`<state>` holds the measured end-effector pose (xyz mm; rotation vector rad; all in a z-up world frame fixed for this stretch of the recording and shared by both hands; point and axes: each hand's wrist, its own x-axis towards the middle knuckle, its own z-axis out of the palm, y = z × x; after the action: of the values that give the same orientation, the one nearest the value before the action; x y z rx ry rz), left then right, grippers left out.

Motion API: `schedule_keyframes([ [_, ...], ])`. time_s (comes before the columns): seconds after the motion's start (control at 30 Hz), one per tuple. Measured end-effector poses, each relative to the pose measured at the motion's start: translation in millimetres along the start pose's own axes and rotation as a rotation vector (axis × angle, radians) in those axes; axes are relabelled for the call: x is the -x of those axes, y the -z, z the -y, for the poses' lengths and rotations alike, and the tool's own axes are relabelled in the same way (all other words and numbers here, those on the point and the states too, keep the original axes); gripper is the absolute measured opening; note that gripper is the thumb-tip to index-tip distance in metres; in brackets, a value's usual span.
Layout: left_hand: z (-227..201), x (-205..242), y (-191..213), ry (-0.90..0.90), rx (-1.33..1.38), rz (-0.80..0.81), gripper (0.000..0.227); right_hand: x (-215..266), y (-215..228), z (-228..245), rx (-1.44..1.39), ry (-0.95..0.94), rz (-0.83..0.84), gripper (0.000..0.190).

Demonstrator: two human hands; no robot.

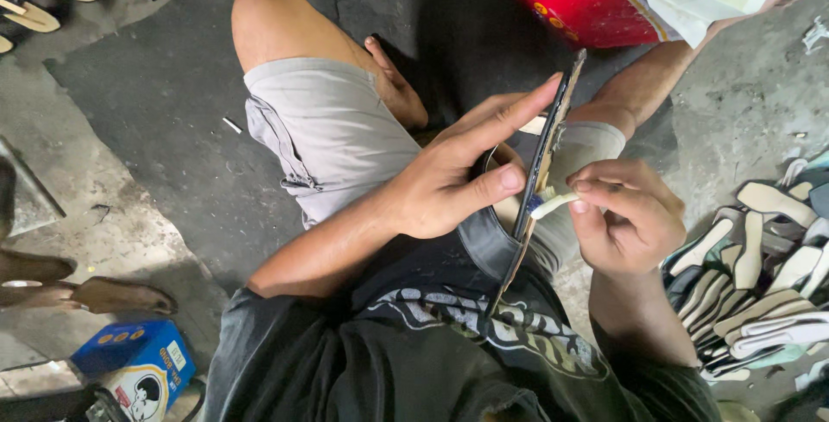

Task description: The person sits on the floor and applies glue to the edges of wooden sandals using a toothbrush. They repeatedly dip the brush into a container of glue and spread it along the seams of the sandal straps and soles.

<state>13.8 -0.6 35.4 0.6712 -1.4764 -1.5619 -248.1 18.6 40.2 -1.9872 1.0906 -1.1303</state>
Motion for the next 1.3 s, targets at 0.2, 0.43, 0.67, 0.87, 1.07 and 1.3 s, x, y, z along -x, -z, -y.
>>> schedule_keyframes([
  [0.2,2,-3,0,-0.039,0.0,-0.029,0.064,0,6,2,0.031,0.004,0.058,0.012],
  [0.43,-1,0,9,0.014,0.129,0.125,0.095,0,9,4,-0.025,-0.006,0.064,0.011],
  [0.67,7,6,16,0.025,0.09,0.165,0.121,0,2,1,-0.043,-0.017,-0.014,0.012],
  [0.87,11,5,18,0.041,0.086,0.135,0.121,-4,1,3,0.015,-0.01,0.052,0.013],
  [1.07,8,2,20,0.003,-0.007,0.067,0.124,-4,7,1,0.019,0.01,0.113,0.015],
  [1.3,3,0,18,-0.059,-0.015,0.0,0.123,-11,21,-6,0.05,0.063,0.188,0.015],
])
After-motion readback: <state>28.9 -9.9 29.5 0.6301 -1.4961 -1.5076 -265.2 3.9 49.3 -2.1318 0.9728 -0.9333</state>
